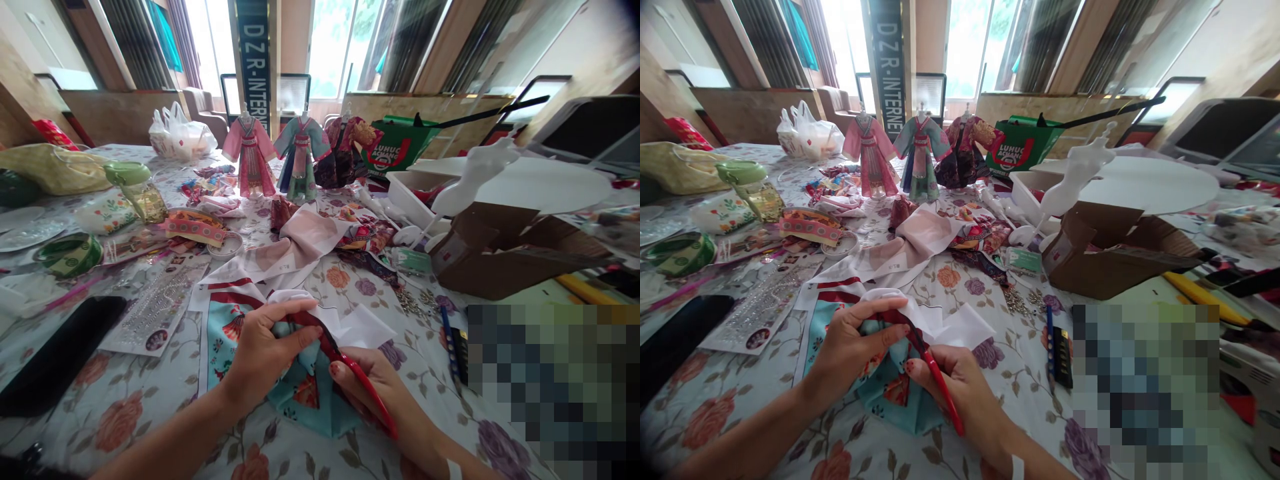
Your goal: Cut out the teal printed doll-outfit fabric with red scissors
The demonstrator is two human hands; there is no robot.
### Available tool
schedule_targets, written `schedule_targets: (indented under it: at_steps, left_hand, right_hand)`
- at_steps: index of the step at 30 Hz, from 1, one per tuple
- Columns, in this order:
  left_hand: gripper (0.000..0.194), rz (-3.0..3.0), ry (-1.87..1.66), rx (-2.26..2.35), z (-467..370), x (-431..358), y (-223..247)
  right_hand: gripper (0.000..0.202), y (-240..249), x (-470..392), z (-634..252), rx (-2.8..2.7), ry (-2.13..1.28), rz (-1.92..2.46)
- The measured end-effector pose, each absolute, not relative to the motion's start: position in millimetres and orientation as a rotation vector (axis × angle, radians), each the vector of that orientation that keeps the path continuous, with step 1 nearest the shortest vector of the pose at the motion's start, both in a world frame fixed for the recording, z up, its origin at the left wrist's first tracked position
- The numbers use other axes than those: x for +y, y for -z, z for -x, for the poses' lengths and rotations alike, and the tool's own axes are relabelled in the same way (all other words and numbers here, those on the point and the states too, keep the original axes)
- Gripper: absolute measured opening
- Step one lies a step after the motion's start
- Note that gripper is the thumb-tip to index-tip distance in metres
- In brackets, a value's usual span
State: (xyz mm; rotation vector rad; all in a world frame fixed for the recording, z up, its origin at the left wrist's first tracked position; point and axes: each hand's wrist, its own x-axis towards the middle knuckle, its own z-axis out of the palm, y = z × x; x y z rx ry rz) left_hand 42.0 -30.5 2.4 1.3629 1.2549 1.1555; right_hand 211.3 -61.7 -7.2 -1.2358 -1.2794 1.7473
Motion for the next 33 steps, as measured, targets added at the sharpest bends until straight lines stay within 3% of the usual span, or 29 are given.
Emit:
schedule_targets:
  at_steps: [11, 33]
  left_hand:
    - [0.016, -1.395, -1.243, 1.189, -39.4, -30.1, -5.1]
    - [0.022, -1.474, -1.191, 1.172, -37.6, -29.3, -8.0]
  right_hand:
    - [0.055, 15.1, -61.0, -213.2, -1.283, -1.723, 1.224]
    - [0.055, 7.3, -59.7, -213.0, -1.329, -1.740, 1.243]
